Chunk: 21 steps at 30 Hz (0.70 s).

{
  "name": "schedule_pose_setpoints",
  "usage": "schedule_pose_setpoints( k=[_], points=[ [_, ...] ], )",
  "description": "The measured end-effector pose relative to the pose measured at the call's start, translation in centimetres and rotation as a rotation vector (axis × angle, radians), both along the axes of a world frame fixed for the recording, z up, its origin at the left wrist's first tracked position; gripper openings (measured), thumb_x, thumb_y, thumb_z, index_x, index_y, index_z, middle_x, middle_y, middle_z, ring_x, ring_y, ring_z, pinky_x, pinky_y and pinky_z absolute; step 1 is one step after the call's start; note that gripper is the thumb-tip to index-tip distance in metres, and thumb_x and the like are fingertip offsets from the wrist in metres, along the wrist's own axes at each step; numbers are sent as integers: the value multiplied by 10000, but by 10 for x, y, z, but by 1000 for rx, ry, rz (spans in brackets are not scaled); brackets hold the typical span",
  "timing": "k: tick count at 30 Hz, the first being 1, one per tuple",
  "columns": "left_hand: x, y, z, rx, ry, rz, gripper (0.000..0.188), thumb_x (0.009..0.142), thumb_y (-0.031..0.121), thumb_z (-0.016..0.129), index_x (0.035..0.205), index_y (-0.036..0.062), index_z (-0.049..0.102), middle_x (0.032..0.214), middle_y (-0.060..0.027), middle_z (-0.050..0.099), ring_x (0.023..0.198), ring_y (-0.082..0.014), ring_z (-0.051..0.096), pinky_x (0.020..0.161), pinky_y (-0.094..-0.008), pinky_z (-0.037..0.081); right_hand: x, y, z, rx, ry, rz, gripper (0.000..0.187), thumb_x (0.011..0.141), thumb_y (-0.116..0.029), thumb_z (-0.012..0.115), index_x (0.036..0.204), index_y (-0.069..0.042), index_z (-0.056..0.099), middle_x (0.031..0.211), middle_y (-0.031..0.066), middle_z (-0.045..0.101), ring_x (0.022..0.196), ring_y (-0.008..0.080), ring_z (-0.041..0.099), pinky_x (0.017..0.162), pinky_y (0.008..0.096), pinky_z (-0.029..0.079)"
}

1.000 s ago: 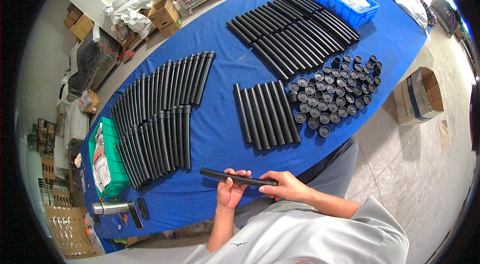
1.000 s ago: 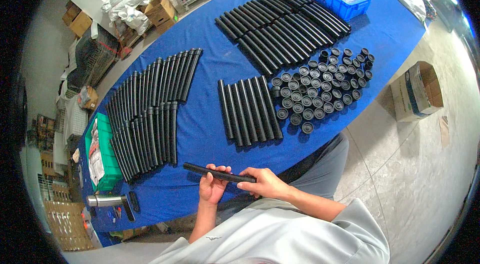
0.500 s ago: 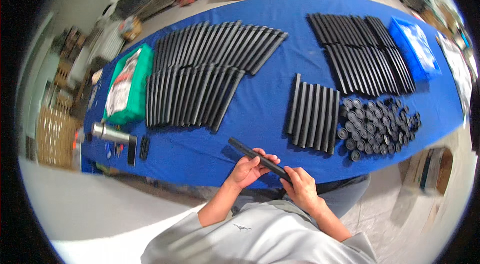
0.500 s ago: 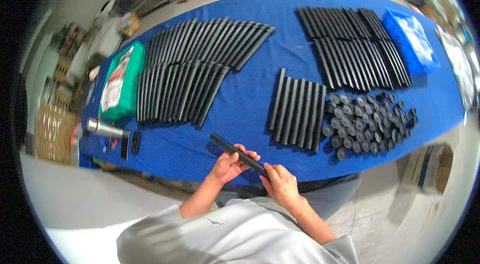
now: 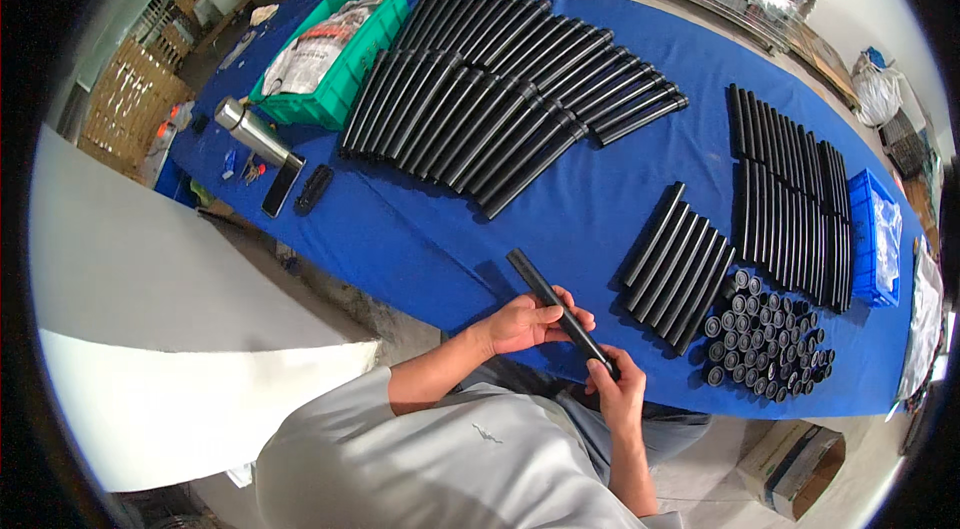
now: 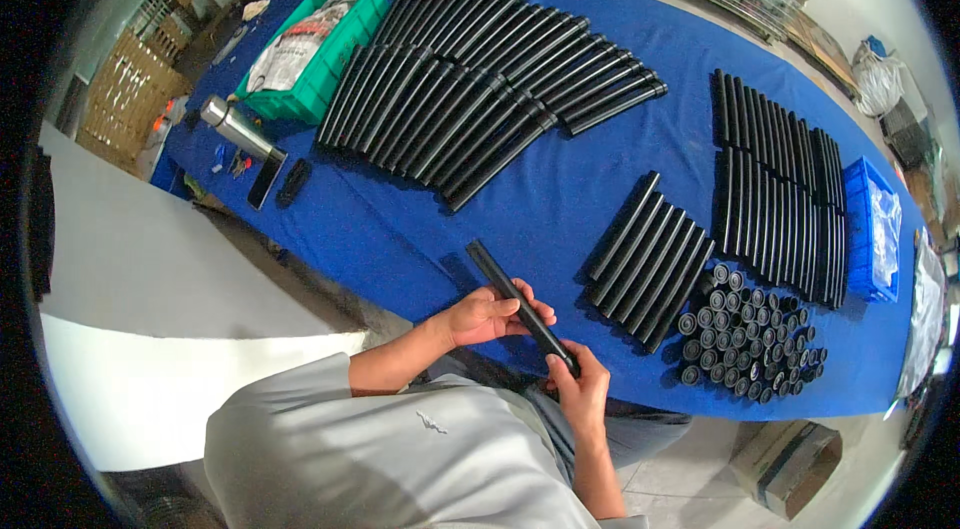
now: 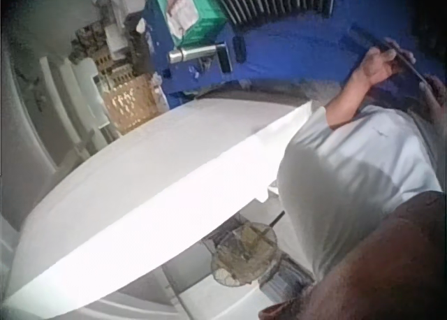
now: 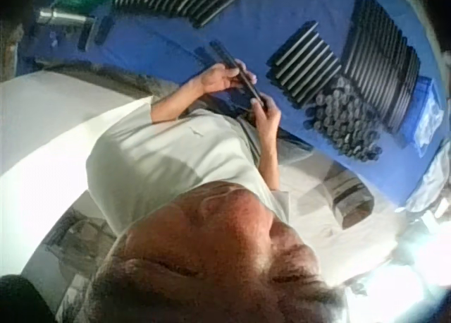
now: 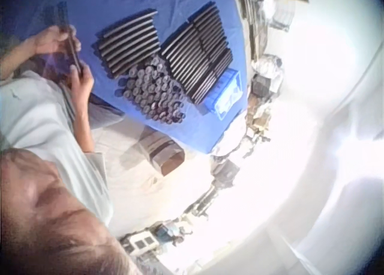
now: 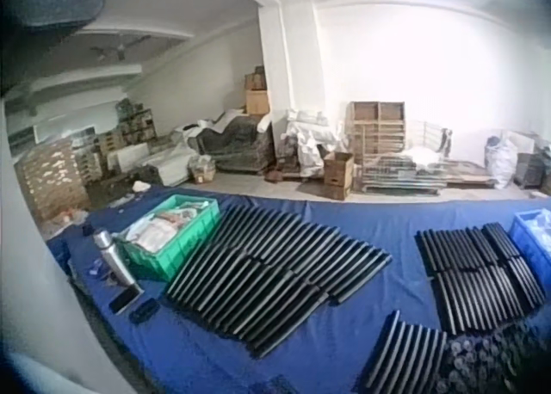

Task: The person assembles and sorts small black plastic tubes and plastic caps by hand on a workstation.

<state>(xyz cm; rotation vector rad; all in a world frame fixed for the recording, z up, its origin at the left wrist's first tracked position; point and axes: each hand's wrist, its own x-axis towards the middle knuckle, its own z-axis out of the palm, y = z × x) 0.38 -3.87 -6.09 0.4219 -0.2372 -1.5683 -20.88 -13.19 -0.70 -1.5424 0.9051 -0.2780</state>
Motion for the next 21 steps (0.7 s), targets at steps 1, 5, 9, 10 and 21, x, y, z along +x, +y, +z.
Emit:
schedule_pose_setpoints(
  k=[1, 5, 9, 10, 21],
  points=[
    [0, -1, 1, -2, 9, 9, 252, 963, 187, 637, 1202, 132, 579, 1303, -178, 614, 1302, -336, 532, 1111, -509, 413, -1, 1, -6, -404, 7, 67, 328, 837, -72, 733, 1130, 38, 636, 883, 184, 651, 772, 287, 652, 646, 338, 524],
    [0, 1, -2, -9, 21, 7, 222, 967, 187, 632, 1172, 123, 575, 1287, -174, 620, 1293, -326, 539, 1111, -499, 418, 4, 4, 3, -628, -21, 118, 328, 840, -81, 738, 1126, 42, 635, 863, 152, 654, 724, 234, 643, 631, 322, 524],
    [-1, 0, 3, -11, -28, -4, 206, 970, 188, 628, 1153, 116, 568, 1275, -168, 624, 1284, -324, 544, 1109, -494, 422, -2, -2, -4, 340, -105, -93, 316, 884, -75, 697, 1158, 55, 609, 833, 64, 667, 618, 107, 608, 532, 239, 517],
    [-2, -1, 3, 12, -15, 15, 209, 970, 183, 627, 1158, 116, 565, 1269, -170, 625, 1286, -328, 541, 1108, -495, 422, -2, -3, -7, 348, -98, -89, 316, 884, -75, 697, 1158, 55, 609, 833, 64, 667, 618, 107, 608, 532, 239, 517],
    [-2, -3, -2, -17, 34, 22, 191, 978, 171, 611, 1155, 110, 575, 1269, -175, 628, 1291, -338, 539, 1112, -476, 417, 0, -2, -7, -408, -53, 76, 324, 890, -79, 704, 1166, 62, 610, 813, 34, 631, 647, 78, 595, 554, 251, 509]
  ],
)
